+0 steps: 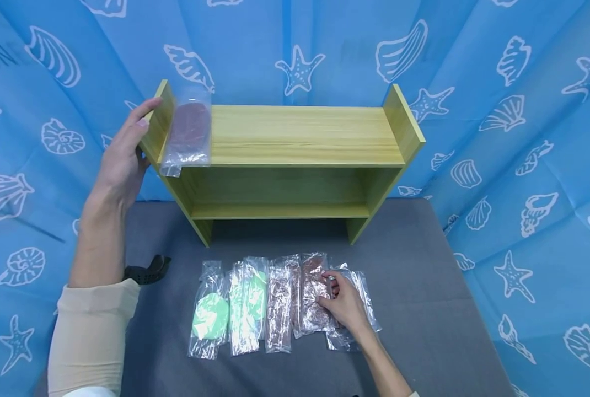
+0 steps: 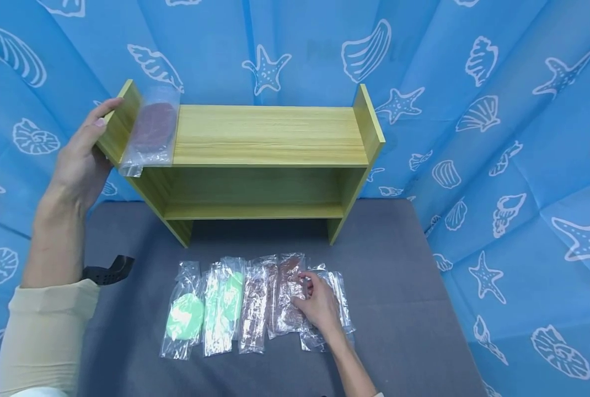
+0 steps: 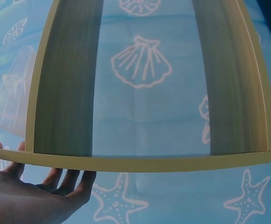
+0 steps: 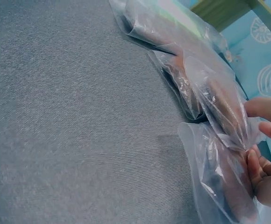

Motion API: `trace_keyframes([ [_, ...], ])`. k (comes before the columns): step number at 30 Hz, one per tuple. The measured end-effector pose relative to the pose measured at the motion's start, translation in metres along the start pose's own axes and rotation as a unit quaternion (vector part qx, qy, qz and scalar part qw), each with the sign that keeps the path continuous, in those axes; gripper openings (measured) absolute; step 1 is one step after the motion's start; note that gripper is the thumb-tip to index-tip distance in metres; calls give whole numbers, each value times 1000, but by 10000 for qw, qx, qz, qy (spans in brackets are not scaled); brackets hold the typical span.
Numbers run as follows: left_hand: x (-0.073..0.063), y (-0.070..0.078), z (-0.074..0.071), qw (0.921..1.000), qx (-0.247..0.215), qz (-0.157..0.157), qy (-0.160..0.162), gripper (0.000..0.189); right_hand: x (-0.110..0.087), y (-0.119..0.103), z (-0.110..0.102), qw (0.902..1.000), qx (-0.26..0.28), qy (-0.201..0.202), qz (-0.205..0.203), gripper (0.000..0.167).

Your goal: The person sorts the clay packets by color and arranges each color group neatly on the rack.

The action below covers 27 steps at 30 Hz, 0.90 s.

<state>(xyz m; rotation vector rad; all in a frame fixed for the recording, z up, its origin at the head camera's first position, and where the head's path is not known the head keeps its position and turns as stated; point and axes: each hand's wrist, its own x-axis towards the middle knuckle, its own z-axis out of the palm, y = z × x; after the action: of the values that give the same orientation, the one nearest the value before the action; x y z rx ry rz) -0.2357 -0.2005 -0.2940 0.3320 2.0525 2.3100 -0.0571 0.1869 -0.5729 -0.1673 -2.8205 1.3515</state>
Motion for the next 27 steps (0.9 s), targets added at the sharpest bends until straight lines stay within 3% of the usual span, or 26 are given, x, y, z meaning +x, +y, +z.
trace_keyframes([
  [8, 1, 0, 1, 10000, -8, 3, -4, 44, 0, 5, -3, 9994, -41, 249, -225, 58],
  [18, 1, -1, 1, 10000, -46, 27, 26, 44, 2, 3, -4, 9996, 57, 241, -118, 61],
  [22, 0, -1, 1, 10000, -60, 42, 32, 44, 2, 2, -4, 9987, 477, 192, -40, 59],
  [27, 0, -1, 1, 9999, -100, 35, 30, 44, 0, -1, -7, 9891, 1397, 51, 461, 57],
])
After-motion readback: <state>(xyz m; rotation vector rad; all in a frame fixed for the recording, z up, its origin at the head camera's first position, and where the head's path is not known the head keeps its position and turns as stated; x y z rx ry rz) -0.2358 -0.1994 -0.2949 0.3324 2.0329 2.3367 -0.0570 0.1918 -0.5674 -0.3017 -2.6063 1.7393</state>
